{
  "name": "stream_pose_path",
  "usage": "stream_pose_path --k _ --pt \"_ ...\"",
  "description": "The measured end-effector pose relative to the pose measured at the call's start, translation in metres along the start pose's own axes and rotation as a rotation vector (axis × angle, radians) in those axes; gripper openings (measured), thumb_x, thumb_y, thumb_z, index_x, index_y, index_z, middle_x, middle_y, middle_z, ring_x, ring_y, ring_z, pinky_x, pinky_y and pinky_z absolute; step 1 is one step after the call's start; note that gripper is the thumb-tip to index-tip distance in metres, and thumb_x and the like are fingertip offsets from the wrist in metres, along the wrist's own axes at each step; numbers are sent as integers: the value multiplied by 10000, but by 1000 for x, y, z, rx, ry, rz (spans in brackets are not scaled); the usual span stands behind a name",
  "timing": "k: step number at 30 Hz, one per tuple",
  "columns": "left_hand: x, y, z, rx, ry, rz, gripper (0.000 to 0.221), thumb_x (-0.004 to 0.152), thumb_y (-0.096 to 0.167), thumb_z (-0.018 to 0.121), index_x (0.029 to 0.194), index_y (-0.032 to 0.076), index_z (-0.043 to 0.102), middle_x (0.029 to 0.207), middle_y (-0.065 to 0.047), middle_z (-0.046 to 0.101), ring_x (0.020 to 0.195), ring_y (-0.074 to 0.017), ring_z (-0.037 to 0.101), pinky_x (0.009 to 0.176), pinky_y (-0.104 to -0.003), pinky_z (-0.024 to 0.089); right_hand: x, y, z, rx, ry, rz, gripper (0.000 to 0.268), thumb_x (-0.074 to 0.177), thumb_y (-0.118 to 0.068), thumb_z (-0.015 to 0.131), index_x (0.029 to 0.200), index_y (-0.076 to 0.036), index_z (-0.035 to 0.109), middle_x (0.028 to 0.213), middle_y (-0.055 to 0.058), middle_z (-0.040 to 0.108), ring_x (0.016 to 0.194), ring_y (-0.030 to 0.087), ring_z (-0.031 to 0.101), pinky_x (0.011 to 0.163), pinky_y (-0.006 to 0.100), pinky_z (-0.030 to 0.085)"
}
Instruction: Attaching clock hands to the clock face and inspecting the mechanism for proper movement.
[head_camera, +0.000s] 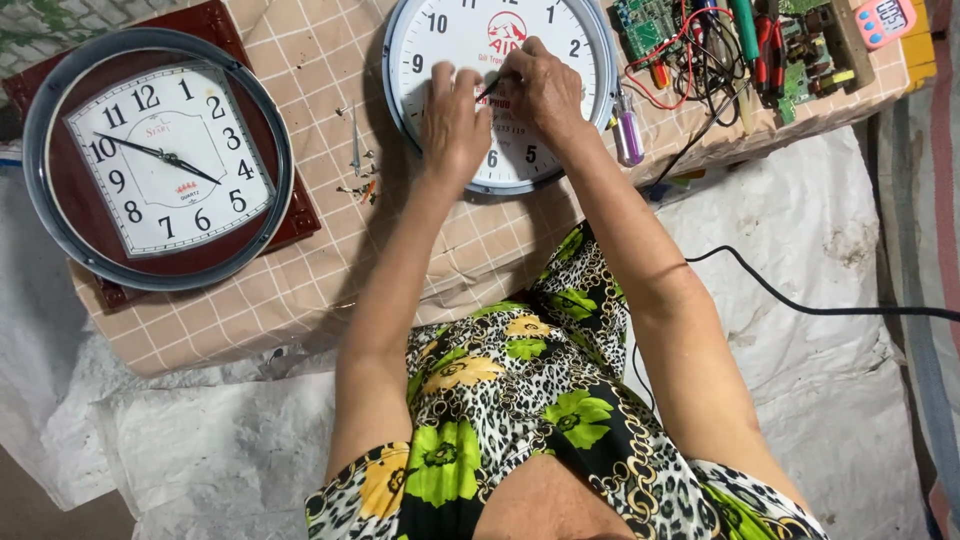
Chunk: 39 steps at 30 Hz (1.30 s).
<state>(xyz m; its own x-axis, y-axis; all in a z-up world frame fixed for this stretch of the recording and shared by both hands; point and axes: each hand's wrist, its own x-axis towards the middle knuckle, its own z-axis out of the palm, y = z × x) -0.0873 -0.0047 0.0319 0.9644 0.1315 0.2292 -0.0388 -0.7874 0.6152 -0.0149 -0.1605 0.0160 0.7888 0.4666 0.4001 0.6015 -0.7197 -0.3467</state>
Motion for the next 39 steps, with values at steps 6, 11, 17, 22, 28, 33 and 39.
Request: stream_pose_path --k 6,11,17,22,28,33,39 --pt "-82 31 -19 -111 -78 131 241 755 151 860 899 44 699 977 -84 504 915 -242 529 900 -427 475 0 -7 -1 16 78 -2 88 816 -6 772 805 -85 735 795 -4 613 536 128 577 453 288 486" --pt "-83 28 -10 -118 -74 161 219 727 122 863 867 61 706 956 -72 525 897 -223 539 945 -458 434 1 -18 -9 35 79 48 97 798 -18 789 775 -101 745 773 -7 615 554 127 571 476 302 478" --pt "-87 26 -7 -112 -68 184 200 734 115 858 841 57 699 963 -69 528 922 -216 535 929 -430 438 -1 -21 -2 22 113 109 62 772 -49 810 772 -87 761 768 10 633 541 151 576 475 317 487" --pt "-90 29 -9 -137 -42 208 171 732 54 835 839 39 704 964 -77 545 904 -217 544 920 -416 463 -3 -24 8 -20 151 166 87 745 -18 800 747 -86 745 762 16 658 522 158 600 420 313 493" --pt "-94 24 -2 -150 -8 234 154 725 19 815 836 18 708 971 -97 570 904 -221 555 910 -391 483 -8 -45 -1 28 173 313 53 775 -80 770 765 -105 724 766 6 666 577 162 628 541 340 527" --pt "-95 14 13 -157 23 262 163 712 31 837 836 23 731 945 -100 586 879 -212 558 874 -374 506 -6 -36 -5 36 153 267 90 765 -111 828 795 -123 744 762 2 631 531 120 580 450 284 489" --pt "-99 16 5 -170 28 289 132 743 39 822 822 26 716 978 -100 583 888 -210 549 867 -360 496 -2 -32 -10 2 86 131 81 819 -53 819 810 -79 742 843 51 608 561 158 605 464 289 528"
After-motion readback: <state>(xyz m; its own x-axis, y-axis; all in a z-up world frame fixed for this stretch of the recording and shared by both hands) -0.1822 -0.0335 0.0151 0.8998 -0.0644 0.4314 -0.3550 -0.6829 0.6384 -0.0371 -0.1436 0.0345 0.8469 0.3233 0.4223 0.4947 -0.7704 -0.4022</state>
